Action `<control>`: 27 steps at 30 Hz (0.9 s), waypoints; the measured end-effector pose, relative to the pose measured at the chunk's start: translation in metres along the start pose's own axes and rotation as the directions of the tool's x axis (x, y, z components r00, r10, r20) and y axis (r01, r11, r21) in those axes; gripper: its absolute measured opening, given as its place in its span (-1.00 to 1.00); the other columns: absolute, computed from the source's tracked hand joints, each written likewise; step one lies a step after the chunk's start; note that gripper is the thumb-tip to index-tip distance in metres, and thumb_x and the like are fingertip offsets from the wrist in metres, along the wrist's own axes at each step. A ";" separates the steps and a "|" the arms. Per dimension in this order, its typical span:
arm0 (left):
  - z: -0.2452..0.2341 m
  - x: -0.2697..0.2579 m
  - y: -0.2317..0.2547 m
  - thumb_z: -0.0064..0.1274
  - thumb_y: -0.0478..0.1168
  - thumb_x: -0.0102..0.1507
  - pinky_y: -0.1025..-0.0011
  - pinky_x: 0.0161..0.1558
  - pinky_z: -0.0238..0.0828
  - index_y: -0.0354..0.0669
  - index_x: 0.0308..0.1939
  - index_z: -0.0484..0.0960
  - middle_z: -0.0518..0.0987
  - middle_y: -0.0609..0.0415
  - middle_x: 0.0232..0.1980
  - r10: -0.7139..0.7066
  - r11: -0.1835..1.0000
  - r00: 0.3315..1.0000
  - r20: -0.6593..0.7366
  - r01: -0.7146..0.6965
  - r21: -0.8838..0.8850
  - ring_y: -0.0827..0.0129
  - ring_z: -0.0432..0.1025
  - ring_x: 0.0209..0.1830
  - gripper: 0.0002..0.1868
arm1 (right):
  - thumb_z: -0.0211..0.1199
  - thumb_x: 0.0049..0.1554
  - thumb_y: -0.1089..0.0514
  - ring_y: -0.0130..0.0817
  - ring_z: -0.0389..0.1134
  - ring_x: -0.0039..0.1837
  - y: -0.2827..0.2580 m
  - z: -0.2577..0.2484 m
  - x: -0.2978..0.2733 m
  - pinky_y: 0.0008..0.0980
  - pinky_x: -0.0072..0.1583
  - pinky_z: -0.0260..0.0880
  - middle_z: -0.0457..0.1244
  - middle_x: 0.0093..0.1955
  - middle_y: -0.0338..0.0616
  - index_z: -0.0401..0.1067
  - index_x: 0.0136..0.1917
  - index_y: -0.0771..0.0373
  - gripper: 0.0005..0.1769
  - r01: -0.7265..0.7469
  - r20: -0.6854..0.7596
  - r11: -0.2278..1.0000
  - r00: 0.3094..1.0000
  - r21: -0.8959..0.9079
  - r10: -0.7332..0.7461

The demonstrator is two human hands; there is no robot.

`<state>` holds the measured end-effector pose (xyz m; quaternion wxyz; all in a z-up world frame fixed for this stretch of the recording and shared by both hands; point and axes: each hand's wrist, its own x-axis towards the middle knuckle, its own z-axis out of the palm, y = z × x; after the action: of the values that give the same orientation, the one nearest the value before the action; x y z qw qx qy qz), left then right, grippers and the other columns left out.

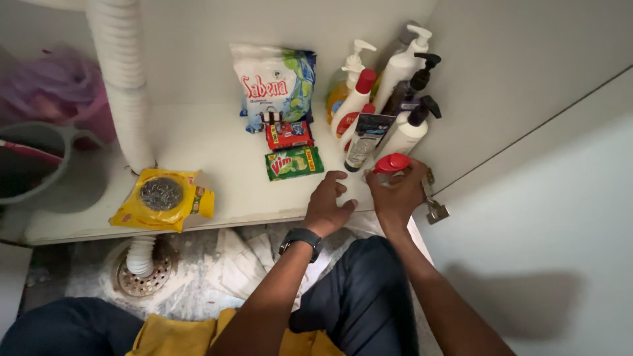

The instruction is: The person organizes items on a bathroom shelf by hand. They move bottles, packets, and a small container into a neat arrangement, then place a pink plastic basket and a toothbrush on the shelf.

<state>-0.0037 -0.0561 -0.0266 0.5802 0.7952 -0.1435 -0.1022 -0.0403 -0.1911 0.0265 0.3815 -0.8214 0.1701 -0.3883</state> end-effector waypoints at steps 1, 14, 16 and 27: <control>0.001 0.000 0.001 0.32 -0.22 0.08 0.24 0.08 0.48 -0.07 0.25 0.40 0.60 -0.04 -0.04 -0.004 1.000 1.000 0.004 0.004 0.007 0.15 0.53 0.03 -0.33 | 0.64 -0.16 0.13 -0.35 0.38 -0.07 0.000 -0.001 0.000 -0.37 -0.03 0.42 0.30 0.01 -0.11 0.24 0.23 0.31 -0.19 -0.014 0.011 1.000 1.000 0.012 0.014; 0.017 0.010 0.015 0.27 -0.18 0.07 0.19 0.15 0.43 0.03 0.29 0.40 0.65 0.06 0.07 -0.080 0.990 0.995 0.064 0.072 0.117 0.19 0.53 0.15 -0.30 | 0.61 -0.13 0.10 -0.28 0.37 -0.15 0.028 0.005 -0.011 -0.33 -0.10 0.42 0.32 0.14 0.09 0.23 0.34 0.38 -0.11 -0.084 0.039 0.996 0.996 -0.022 0.085; 0.018 0.011 0.014 0.28 -0.17 0.05 0.13 0.17 0.39 0.08 0.31 0.38 0.65 0.09 0.07 -0.092 0.986 0.993 0.068 0.082 0.145 0.20 0.52 0.17 -0.26 | 0.61 -0.12 0.08 -0.27 0.37 -0.16 0.035 0.007 -0.010 -0.31 -0.11 0.41 0.34 0.12 0.08 0.21 0.39 0.39 -0.07 -0.078 0.059 0.996 0.995 -0.041 0.081; 0.028 0.017 0.020 0.31 -0.12 -0.05 0.08 0.18 0.23 0.53 0.40 0.28 0.59 0.27 0.17 -0.180 0.941 0.976 0.127 0.133 0.311 0.07 0.35 0.27 -0.05 | 0.58 -0.09 0.04 -0.23 0.40 -0.21 0.046 0.013 -0.009 -0.28 -0.13 0.42 0.38 0.07 0.07 0.32 0.29 0.35 -0.21 -0.101 0.064 0.992 0.992 -0.072 0.106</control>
<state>0.0011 -0.0926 -0.0164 0.4295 0.8729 -0.1380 -0.1858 -0.0357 -0.2092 -0.0183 0.3781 -0.8368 0.2127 -0.3340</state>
